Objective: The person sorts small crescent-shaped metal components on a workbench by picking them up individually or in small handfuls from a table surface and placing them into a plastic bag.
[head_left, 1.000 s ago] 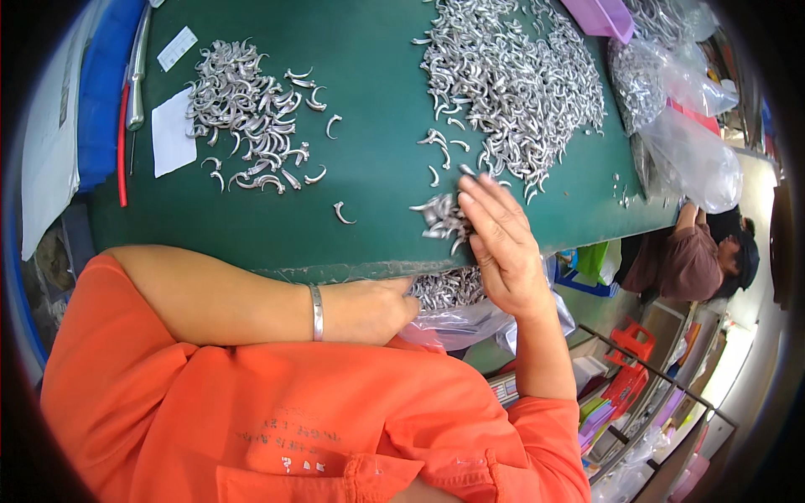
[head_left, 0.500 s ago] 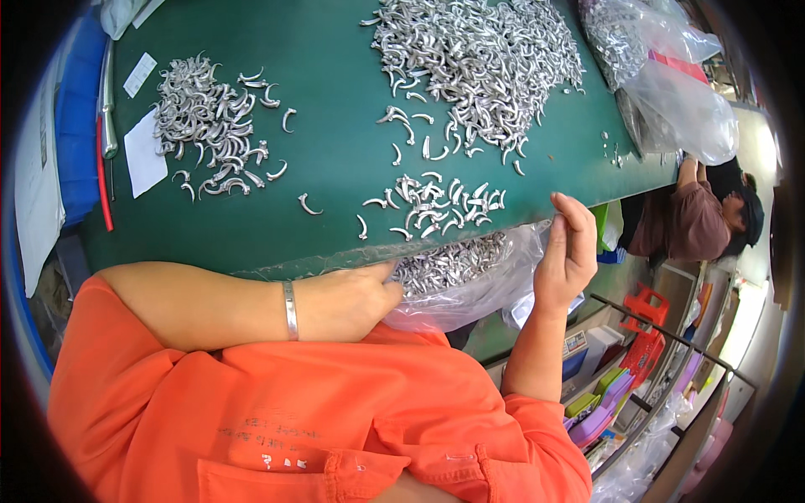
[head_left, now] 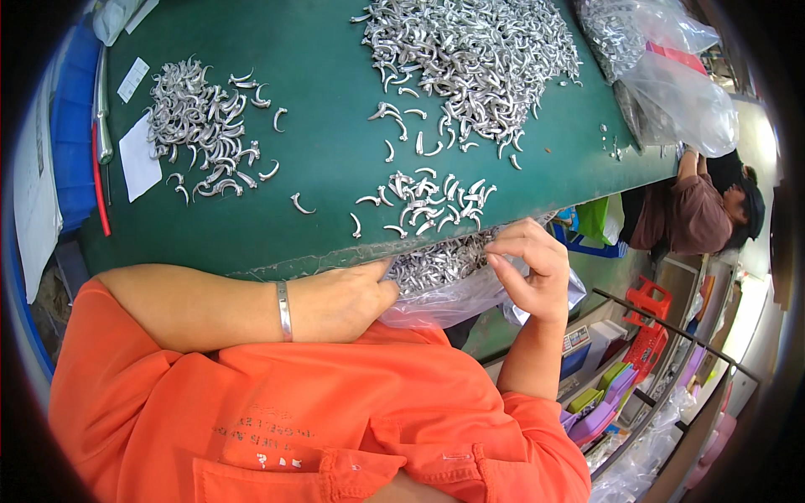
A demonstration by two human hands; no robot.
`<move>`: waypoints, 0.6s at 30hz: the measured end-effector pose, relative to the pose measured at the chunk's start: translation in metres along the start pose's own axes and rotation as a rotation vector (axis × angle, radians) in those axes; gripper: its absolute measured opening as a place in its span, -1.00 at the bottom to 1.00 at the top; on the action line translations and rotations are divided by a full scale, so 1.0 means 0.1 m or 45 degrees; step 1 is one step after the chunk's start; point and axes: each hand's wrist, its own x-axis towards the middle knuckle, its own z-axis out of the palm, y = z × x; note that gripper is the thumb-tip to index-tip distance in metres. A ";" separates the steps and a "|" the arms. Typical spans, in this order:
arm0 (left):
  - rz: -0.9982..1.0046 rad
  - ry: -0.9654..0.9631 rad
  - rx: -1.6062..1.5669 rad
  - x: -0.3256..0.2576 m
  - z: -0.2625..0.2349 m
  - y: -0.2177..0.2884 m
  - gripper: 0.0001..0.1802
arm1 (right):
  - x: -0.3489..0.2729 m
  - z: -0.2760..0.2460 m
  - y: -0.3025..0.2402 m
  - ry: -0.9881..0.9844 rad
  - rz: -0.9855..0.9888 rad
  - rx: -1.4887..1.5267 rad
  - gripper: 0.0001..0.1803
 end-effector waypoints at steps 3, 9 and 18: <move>-0.035 -0.046 -0.009 0.03 -0.05 0.05 -0.82 | 0.23 0.19 -0.13 0.422 -0.128 -0.338 -0.70; 0.132 0.161 0.076 0.00 0.04 -0.01 -0.83 | 0.15 0.09 -0.10 0.145 -0.203 -0.335 -0.75; 0.037 0.044 0.089 0.01 0.01 0.00 -0.76 | 0.35 0.33 -0.18 0.249 -0.216 -0.393 -0.64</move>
